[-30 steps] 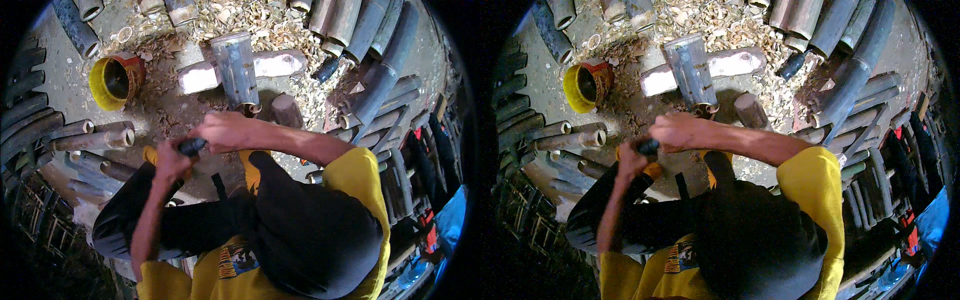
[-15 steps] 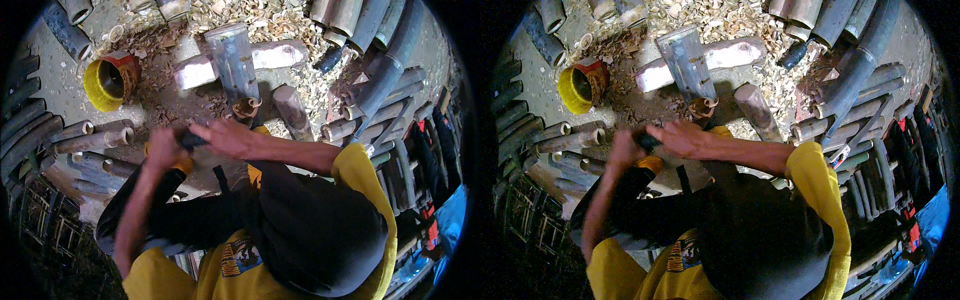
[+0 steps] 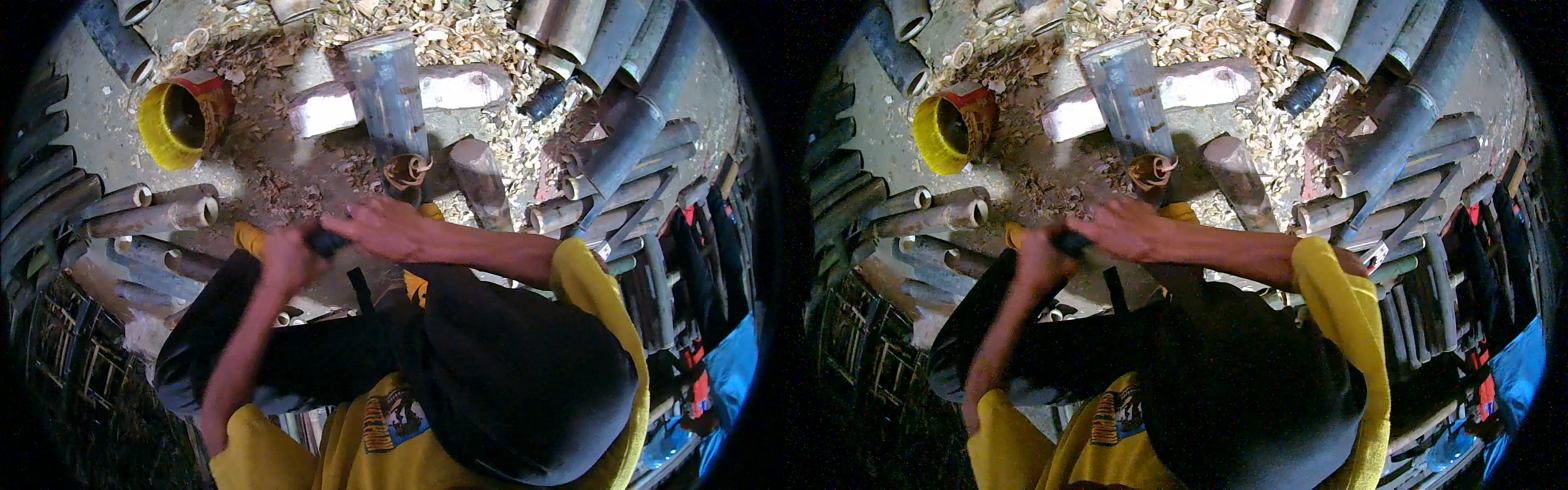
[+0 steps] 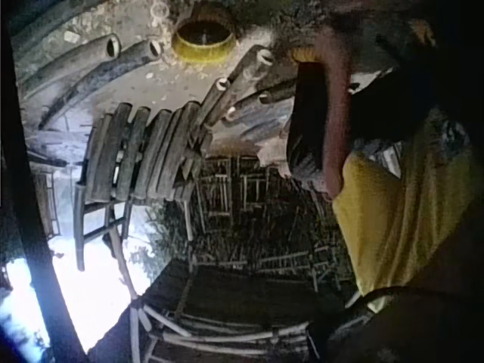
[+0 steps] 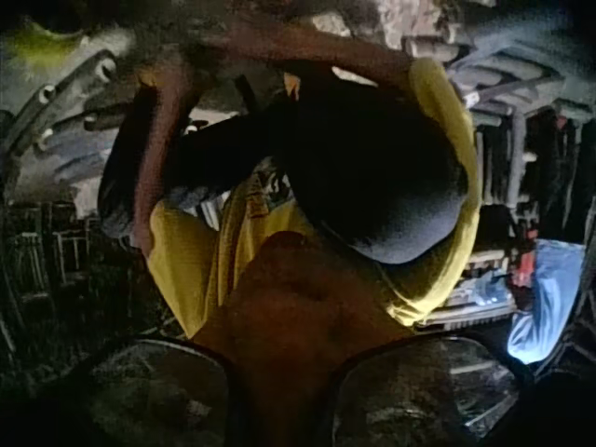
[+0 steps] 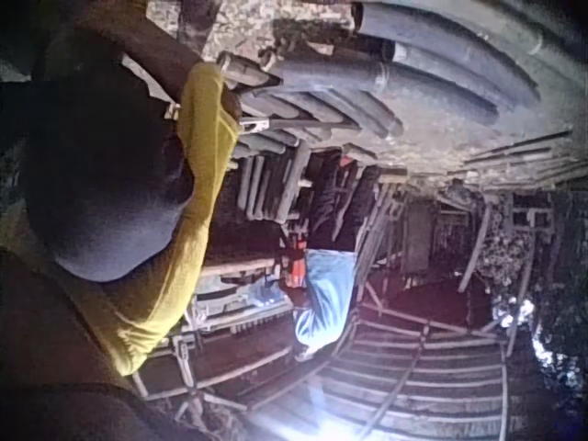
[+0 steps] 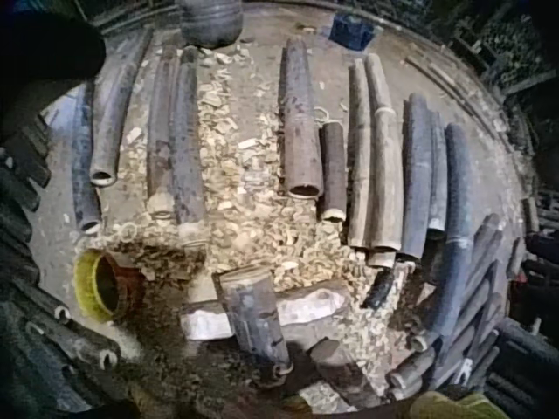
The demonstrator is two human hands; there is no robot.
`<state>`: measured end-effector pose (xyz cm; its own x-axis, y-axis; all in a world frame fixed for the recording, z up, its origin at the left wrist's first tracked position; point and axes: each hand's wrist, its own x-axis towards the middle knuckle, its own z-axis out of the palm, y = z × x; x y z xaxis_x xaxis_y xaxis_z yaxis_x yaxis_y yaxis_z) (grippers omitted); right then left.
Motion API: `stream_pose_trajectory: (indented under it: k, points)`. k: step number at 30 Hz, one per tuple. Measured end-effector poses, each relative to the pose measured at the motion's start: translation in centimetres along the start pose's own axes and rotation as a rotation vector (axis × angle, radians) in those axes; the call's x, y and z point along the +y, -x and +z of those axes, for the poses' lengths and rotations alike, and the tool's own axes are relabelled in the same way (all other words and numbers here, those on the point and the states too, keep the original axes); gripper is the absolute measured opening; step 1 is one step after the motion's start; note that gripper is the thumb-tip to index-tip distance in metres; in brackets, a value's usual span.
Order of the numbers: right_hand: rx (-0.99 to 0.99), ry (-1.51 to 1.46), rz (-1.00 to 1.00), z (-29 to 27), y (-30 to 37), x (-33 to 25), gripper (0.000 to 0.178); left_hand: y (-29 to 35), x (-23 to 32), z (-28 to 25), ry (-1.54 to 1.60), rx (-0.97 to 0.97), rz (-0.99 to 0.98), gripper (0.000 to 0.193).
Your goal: The person uses a curved blade to shave the edges and inner surfaces of bamboo pieces, occasionally picking up larger bamboo poles to check their fit or position them on the ground.
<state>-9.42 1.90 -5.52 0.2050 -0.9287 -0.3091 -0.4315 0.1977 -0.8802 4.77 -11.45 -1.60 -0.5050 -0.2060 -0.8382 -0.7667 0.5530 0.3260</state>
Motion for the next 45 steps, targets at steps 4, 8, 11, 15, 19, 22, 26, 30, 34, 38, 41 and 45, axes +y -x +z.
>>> stream_pose_trajectory:
  k: [4, 8, 11, 15, 19, 22, 26, 30, 34, 38, 41, 45]
  points:
    - [0.182, 0.139, -0.010, 1.9, 0.6, 1.0, 0.055, -1.6, -0.8, -0.1, -0.185, -0.016, 0.234, 0.046]
    - [0.455, -0.183, 0.063, -0.4, -2.1, -0.9, 0.058, -3.9, 0.8, -7.8, -0.403, 0.074, 0.437, 0.034]
    - [0.189, -0.051, 0.028, -0.5, -0.2, 0.6, 0.051, -2.8, 0.5, -3.8, -0.123, 0.111, 0.328, 0.033]
    - [-0.192, 0.177, -0.219, -1.3, 1.7, 2.0, 0.038, 1.6, 3.2, 5.0, 0.098, 0.114, -0.087, 0.036]
    - [-0.521, 0.314, -0.455, -2.8, 3.5, 3.2, 0.028, 2.8, 8.6, 14.1, 0.783, 0.357, -0.232, 0.031]
    - [-0.607, 0.319, -0.333, -3.1, 2.6, 1.9, 0.024, 4.2, 9.4, 13.2, 0.895, 0.315, -0.287, 0.029]
    - [-0.517, 0.323, -0.274, -3.0, -2.2, -0.1, 0.023, 2.6, 2.9, 11.9, 0.993, 0.305, -0.309, 0.034]
    - [-0.017, 0.209, -0.136, -2.7, -2.1, 0.7, 0.032, -0.3, -0.2, 1.9, 0.421, 0.160, -0.070, 0.040]
    - [0.607, 0.203, -0.129, -0.1, -2.1, 2.2, 0.050, -3.1, 2.9, -6.8, -0.092, 0.109, 0.272, 0.042]
    - [0.848, -0.023, 0.020, -0.3, -2.5, 2.1, 0.061, -6.5, 7.3, -12.3, -0.659, 0.176, 0.541, 0.029]
    - [1.022, -0.399, 0.121, -2.0, 0.3, 2.6, 0.062, -10.1, 14.1, -12.8, -0.831, 0.106, 0.699, 0.026]
    - [0.804, -0.280, 0.187, -1.0, 2.4, 3.7, 0.060, -9.0, 13.7, -10.7, -0.824, -0.095, 0.535, 0.027]
